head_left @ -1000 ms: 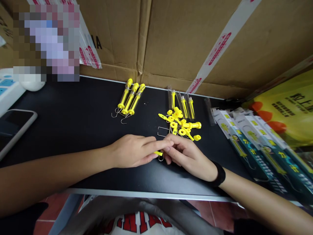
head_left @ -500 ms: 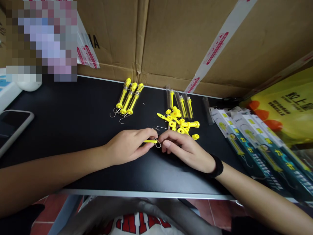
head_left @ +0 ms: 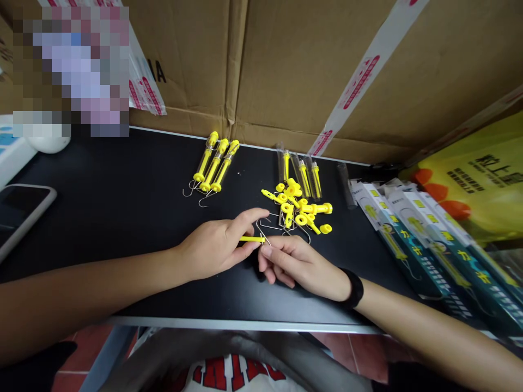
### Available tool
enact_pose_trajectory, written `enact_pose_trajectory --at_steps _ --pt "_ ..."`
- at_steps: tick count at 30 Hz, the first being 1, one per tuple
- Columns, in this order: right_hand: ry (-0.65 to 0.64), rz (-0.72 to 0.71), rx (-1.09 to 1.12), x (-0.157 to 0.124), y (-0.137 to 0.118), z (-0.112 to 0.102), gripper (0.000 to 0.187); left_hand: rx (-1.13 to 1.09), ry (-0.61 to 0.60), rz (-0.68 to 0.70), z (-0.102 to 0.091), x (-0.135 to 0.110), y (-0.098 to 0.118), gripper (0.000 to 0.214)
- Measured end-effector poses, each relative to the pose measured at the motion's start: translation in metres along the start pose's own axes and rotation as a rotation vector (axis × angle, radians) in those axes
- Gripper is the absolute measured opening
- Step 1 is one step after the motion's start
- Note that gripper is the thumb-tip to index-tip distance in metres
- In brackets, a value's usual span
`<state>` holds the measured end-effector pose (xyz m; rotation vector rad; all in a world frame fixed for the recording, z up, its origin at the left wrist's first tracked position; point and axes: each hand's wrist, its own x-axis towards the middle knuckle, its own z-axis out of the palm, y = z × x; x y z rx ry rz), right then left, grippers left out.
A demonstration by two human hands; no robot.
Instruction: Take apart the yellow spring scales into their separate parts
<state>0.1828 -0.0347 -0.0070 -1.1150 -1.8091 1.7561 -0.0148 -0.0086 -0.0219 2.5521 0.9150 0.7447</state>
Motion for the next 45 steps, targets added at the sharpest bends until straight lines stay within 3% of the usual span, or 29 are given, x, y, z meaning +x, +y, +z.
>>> enact_pose_trajectory --at_steps 4,8,12,16,23,33,45 --pt "-0.015 0.006 -0.008 0.000 -0.003 -0.001 0.037 -0.028 -0.062 -0.070 -0.002 0.001 0.002 0.050" --pt "-0.031 0.006 -0.028 -0.001 -0.004 -0.002 0.034 -0.017 -0.124 -0.056 -0.003 0.002 0.004 0.036" --pt "-0.040 0.023 -0.041 -0.001 -0.003 -0.001 0.035 0.016 -0.115 -0.048 -0.003 0.001 0.003 0.047" --pt "-0.041 0.047 -0.050 -0.001 -0.005 0.000 0.036 0.084 -0.188 -0.044 -0.004 0.002 0.004 0.045" --pt "-0.030 0.062 0.015 0.002 -0.004 -0.002 0.036 0.155 -0.280 -0.165 -0.007 0.009 0.012 0.045" --pt "-0.006 0.043 -0.022 0.003 0.002 -0.001 0.041 0.305 -0.219 -0.068 0.000 0.004 0.011 0.044" --pt "-0.042 0.025 -0.112 0.002 0.002 -0.001 0.039 0.294 -0.213 0.011 0.002 0.003 0.012 0.039"
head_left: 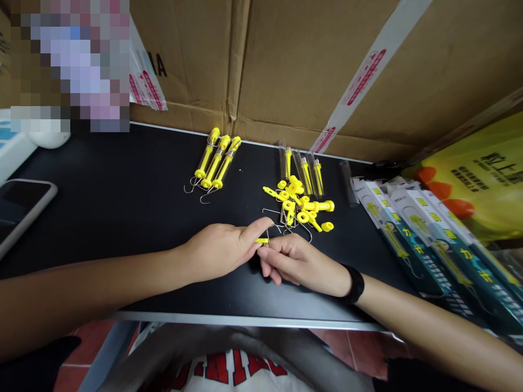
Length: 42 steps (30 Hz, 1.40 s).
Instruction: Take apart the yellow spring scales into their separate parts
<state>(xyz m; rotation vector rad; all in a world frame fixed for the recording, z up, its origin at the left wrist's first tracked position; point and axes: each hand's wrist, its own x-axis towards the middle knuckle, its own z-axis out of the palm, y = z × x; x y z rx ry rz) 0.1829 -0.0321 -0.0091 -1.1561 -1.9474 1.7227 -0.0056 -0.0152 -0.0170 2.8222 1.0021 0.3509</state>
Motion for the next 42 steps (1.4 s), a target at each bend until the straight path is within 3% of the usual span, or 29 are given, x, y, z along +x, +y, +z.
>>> enact_pose_trajectory --at_steps 16,24,37,42 --pt "-0.048 0.001 -0.070 0.000 -0.001 -0.003 0.039 0.191 0.153 0.098 0.006 -0.007 -0.002 0.038" --pt "-0.101 0.015 -0.008 0.001 -0.003 -0.007 0.042 0.147 0.122 0.026 0.001 -0.006 -0.007 0.038" --pt "-0.156 -0.017 -0.051 0.001 -0.003 -0.009 0.043 0.104 0.019 0.083 -0.003 -0.002 -0.008 0.046" --pt "-0.158 -0.015 -0.025 0.001 -0.002 -0.009 0.045 0.089 0.052 0.079 0.000 -0.002 -0.010 0.045"
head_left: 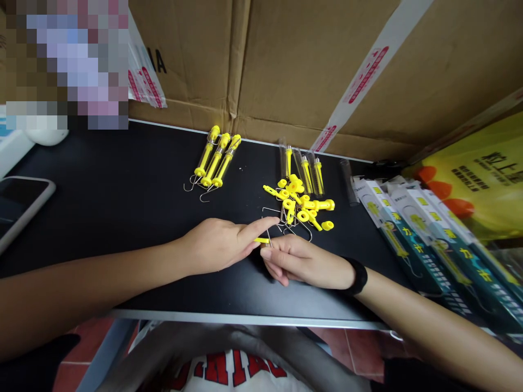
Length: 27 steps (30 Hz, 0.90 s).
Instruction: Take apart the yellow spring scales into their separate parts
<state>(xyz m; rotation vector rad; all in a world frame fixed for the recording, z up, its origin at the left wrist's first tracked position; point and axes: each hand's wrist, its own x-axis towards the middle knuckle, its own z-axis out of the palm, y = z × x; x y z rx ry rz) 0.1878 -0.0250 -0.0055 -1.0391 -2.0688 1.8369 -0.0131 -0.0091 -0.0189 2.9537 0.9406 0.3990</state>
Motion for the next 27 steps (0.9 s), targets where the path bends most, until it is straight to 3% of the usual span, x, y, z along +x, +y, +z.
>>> enact_pose_trajectory --at_steps 11,21,27 --pt "0.181 -0.013 0.066 -0.0007 -0.0009 0.0087 0.044 0.014 0.074 -0.050 0.0026 0.0004 0.0029 0.045" --pt "0.120 -0.082 -0.154 -0.0025 0.0034 0.0067 0.047 0.049 0.123 0.038 0.0048 -0.0039 0.0066 0.041" --pt "0.087 -0.089 -0.142 -0.0013 0.0029 0.0054 0.048 0.212 0.138 0.065 0.0037 -0.0056 0.0061 0.046"
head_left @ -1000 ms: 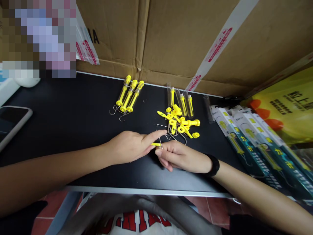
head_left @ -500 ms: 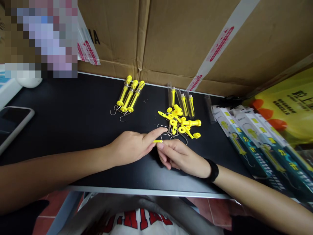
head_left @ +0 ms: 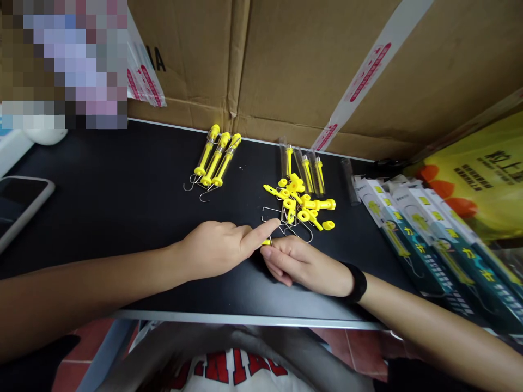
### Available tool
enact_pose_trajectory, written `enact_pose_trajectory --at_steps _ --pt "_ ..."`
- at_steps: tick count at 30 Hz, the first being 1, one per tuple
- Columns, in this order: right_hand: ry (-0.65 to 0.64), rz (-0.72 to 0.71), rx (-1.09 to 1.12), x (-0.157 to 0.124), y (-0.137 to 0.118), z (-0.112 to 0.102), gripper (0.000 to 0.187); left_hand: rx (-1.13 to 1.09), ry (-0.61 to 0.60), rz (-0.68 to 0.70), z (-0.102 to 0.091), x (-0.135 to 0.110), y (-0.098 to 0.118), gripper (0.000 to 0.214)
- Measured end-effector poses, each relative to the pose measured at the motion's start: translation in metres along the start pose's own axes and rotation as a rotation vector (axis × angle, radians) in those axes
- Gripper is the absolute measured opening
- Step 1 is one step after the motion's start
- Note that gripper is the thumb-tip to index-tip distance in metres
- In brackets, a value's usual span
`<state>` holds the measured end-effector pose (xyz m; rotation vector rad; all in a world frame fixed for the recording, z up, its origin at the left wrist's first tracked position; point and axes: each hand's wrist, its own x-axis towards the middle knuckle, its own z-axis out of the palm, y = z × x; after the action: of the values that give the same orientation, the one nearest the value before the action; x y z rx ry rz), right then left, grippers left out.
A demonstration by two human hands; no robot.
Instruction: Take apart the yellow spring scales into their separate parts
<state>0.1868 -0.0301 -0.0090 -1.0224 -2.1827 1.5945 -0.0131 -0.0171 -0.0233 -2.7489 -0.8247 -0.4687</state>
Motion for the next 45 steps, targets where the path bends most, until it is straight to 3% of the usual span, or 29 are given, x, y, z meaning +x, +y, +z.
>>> enact_pose_trajectory --at_steps 13,23,28,34,45 --pt "0.001 -0.001 -0.027 -0.001 0.000 0.000 0.048 -0.082 -0.010 -0.063 0.000 -0.001 0.004 0.045" --pt "0.048 0.025 -0.146 -0.003 -0.005 0.005 0.049 0.209 0.011 0.057 -0.009 -0.001 0.004 0.049" --pt "0.048 0.008 -0.035 -0.001 -0.001 0.004 0.051 0.065 -0.059 -0.021 -0.007 0.000 0.004 0.051" --pt "-0.006 -0.026 0.165 0.003 0.002 -0.001 0.049 0.068 -0.029 -0.040 -0.003 0.001 0.002 0.049" --pt "0.064 0.016 0.005 0.001 -0.001 0.002 0.049 -0.181 -0.193 -0.245 -0.010 0.008 0.009 0.040"
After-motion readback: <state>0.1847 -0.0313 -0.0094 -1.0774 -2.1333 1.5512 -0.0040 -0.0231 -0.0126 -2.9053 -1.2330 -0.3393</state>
